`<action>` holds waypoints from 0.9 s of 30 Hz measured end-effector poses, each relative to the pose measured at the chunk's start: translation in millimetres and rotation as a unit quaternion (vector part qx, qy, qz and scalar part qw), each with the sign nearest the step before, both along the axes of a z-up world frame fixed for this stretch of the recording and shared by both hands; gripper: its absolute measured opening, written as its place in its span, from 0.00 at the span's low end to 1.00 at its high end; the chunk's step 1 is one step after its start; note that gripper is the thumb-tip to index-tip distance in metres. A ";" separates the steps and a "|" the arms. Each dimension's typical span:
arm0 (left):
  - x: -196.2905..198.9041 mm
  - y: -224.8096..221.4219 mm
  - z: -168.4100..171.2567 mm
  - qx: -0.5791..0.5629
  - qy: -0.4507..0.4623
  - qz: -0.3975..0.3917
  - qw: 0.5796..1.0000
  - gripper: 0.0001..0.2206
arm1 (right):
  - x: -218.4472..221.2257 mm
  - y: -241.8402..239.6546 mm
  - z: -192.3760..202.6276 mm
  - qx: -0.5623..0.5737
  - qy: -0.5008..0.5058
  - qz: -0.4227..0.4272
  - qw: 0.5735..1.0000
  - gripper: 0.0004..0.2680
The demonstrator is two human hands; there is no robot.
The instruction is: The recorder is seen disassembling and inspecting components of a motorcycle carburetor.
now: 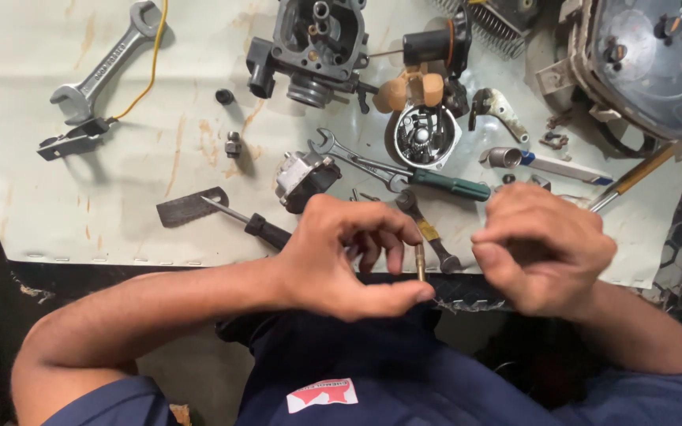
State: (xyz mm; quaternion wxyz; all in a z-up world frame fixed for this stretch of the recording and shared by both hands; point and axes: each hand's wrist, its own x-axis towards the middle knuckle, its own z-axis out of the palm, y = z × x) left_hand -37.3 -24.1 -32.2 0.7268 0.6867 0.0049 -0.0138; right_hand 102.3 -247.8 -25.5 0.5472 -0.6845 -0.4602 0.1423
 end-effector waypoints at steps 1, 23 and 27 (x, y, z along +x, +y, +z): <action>-1.9 -0.1 -6.3 0.001 -0.001 0.002 1.000 0.17 | -0.2 0.4 3.2 0.001 -0.001 0.002 1.000 0.03; -2.2 -14.0 -49.8 -0.406 0.223 -0.100 0.881 0.20 | 4.6 6.8 5.0 -0.008 -0.420 0.013 0.907 0.05; -4.0 -14.8 -49.8 -0.388 0.221 -0.092 0.890 0.20 | 5.7 9.1 4.1 -0.007 -0.415 0.014 0.910 0.05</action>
